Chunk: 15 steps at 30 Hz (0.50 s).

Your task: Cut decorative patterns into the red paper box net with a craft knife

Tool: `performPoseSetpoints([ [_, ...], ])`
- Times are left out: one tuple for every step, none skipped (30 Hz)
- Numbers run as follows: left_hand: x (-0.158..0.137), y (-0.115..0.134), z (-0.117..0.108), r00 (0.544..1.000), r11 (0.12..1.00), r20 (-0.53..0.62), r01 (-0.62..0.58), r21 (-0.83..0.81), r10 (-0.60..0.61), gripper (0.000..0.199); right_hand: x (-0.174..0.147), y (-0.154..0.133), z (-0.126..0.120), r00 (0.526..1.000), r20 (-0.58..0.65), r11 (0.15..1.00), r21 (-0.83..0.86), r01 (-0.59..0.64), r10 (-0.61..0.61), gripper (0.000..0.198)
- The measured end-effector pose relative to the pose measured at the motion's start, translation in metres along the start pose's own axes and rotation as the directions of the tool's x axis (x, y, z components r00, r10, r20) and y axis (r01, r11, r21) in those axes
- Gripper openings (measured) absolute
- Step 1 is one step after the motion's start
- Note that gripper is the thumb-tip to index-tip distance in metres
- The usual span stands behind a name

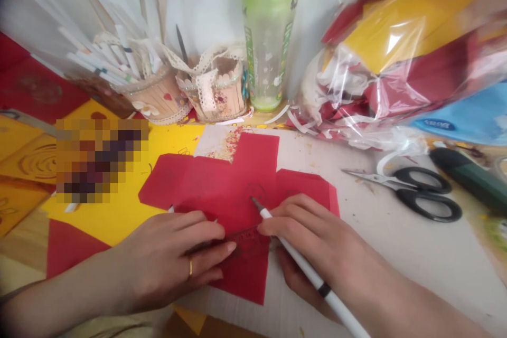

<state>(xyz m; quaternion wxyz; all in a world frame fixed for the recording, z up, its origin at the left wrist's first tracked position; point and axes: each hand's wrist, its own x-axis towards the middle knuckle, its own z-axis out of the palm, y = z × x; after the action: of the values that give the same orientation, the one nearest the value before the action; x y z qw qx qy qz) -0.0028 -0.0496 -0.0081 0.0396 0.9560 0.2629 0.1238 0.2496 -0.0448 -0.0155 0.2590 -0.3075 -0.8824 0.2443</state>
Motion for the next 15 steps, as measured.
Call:
performPoseSetpoints([
  [0.0, 0.0, 0.001, 1.0, 1.0, 0.008, -0.001, 0.003, 0.001, 0.021, 0.0, 0.0, 0.0, 1.0, -0.002, 1.0, 0.002, 0.001, -0.001, 0.036],
  [0.0, 0.0, 0.001, 1.0, 1.0, 0.019, -0.003, 0.007, 0.003, 0.021, 0.001, 0.0, 0.0, 1.0, -0.003, 1.0, 0.001, 0.004, -0.004, 0.035],
  [0.0, 0.0, 0.001, 1.0, 1.0, 0.025, -0.006, 0.01, 0.006, 0.023, 0.002, 0.0, 0.0, 1.0, -0.006, 1.0, -0.004, 0.009, -0.009, 0.035],
  [0.0, 0.0, 0.0, 1.0, 1.0, 0.027, -0.008, 0.014, 0.008, 0.023, 0.002, -0.001, 0.0, 1.0, -0.003, 1.0, -0.011, 0.012, -0.012, 0.035],
  [0.0, -0.001, 0.0, 0.999, 1.0, 0.03, -0.011, 0.018, 0.011, 0.024, 0.003, -0.001, 0.0, 1.0, -0.001, 1.0, -0.017, 0.012, -0.012, 0.036],
  [0.001, -0.001, -0.001, 0.999, 1.0, 0.036, -0.012, 0.02, 0.011, 0.024, 0.004, -0.001, 0.001, 1.0, 0.001, 1.0, -0.018, 0.012, -0.012, 0.036],
  [0.001, -0.001, -0.001, 0.999, 1.0, 0.038, -0.006, 0.02, 0.005, 0.024, 0.004, -0.001, 0.001, 1.0, 0.002, 1.0, -0.013, 0.013, -0.013, 0.037],
  [0.001, -0.002, -0.002, 0.999, 1.0, 0.043, 0.0, 0.02, 0.0, 0.024, 0.004, 0.0, 0.001, 1.0, -0.001, 1.0, -0.006, 0.012, -0.012, 0.037],
  [0.001, -0.002, -0.002, 0.999, 1.0, 0.051, 0.003, 0.021, -0.004, 0.024, 0.004, 0.0, 0.0, 1.0, -0.009, 1.0, 0.004, 0.012, -0.012, 0.037],
  [0.001, -0.002, -0.002, 0.999, 1.0, 0.054, 0.004, 0.023, -0.005, 0.024, 0.002, 0.0, -0.001, 1.0, -0.024, 1.0, 0.014, 0.004, -0.004, 0.035],
  [0.001, -0.003, -0.002, 0.999, 1.0, 0.052, 0.0, 0.024, -0.002, 0.024, 0.001, 0.0, -0.003, 0.999, -0.043, 1.0, 0.022, -0.014, 0.015, 0.032],
  [0.001, -0.003, -0.002, 0.999, 1.0, 0.048, -0.001, 0.025, 0.0, 0.024, -0.002, -0.001, -0.005, 0.996, -0.07, 0.999, 0.023, -0.045, 0.047, 0.027],
  [0.001, -0.003, -0.002, 0.999, 1.0, 0.043, -0.006, 0.024, 0.005, 0.023, -0.004, -0.002, -0.008, 0.99, -0.114, 0.996, 0.015, -0.085, 0.086, 0.023],
  [0.001, -0.004, -0.003, 0.999, 1.0, 0.038, -0.012, 0.024, 0.011, 0.023, -0.005, -0.004, -0.012, 0.977, -0.171, 0.992, 0.002, -0.129, 0.128, 0.019],
  [0.001, -0.004, -0.003, 0.999, 1.0, 0.028, -0.016, 0.024, 0.015, 0.023, -0.006, -0.007, -0.015, 0.962, -0.213, 0.984, -0.011, -0.175, 0.169, 0.017],
])
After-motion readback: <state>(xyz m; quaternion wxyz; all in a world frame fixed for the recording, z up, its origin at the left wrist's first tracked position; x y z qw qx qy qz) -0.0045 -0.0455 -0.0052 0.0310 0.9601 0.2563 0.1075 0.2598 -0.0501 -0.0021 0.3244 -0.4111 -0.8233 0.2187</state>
